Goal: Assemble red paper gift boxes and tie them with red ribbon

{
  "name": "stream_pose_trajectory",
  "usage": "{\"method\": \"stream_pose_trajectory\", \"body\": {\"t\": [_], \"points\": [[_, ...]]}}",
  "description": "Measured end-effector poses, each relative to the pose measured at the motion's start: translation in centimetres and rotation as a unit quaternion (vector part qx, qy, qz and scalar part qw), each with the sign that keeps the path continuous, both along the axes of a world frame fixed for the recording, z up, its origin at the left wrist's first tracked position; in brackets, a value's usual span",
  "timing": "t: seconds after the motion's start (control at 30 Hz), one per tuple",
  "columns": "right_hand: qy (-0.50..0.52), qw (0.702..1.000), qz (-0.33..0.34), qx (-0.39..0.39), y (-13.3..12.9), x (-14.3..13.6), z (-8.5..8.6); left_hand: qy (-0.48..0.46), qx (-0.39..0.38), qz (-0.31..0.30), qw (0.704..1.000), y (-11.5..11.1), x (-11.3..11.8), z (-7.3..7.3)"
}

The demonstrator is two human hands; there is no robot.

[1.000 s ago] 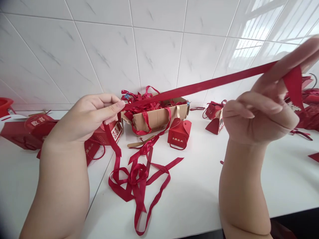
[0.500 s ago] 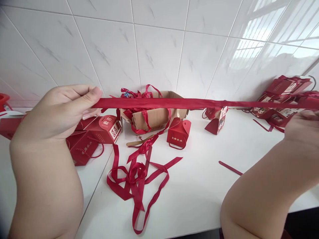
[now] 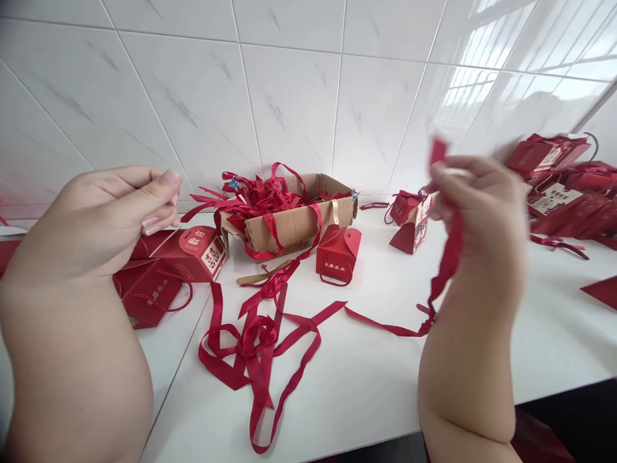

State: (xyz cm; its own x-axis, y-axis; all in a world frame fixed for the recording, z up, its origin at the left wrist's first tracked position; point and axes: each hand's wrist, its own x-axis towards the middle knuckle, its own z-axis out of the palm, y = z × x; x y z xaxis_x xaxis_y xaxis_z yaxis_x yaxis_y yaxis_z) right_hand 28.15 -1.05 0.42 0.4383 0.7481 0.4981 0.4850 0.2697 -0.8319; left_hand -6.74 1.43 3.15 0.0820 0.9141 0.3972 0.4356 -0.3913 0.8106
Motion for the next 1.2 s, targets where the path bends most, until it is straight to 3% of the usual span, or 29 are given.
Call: {"method": "stream_pose_trajectory", "body": {"t": [0.07,0.13,0.23,0.33,0.5,0.8,1.2], "points": [[0.004,0.989,0.031,-0.144,2.1,-0.5,-0.6,0.004,-0.008,-0.006,1.0,0.0,0.0,0.0],[-0.076,0.95,0.069,-0.294,4.1,-0.5,-1.6,0.01,-0.018,-0.014,1.0,0.1,-0.1,0.0],[-0.135,0.901,0.121,-0.394,6.3,0.0,-3.4,0.026,-0.031,-0.022,0.999,0.3,-0.3,-0.1],[-0.146,0.894,0.149,-0.398,6.8,0.2,-4.3,0.038,-0.029,-0.026,0.998,0.4,-0.3,-0.2],[-0.17,0.883,0.149,-0.412,6.5,-0.3,-4.0,0.038,-0.048,-0.038,0.997,0.5,0.1,-0.4],[-0.142,0.867,0.214,-0.426,6.9,0.7,-4.7,0.063,-0.043,-0.047,0.996,0.4,0.2,-0.4],[-0.182,0.875,0.158,-0.42,8.2,-0.5,-5.7,0.062,-0.035,-0.037,0.997,0.9,0.2,-1.1]]}}
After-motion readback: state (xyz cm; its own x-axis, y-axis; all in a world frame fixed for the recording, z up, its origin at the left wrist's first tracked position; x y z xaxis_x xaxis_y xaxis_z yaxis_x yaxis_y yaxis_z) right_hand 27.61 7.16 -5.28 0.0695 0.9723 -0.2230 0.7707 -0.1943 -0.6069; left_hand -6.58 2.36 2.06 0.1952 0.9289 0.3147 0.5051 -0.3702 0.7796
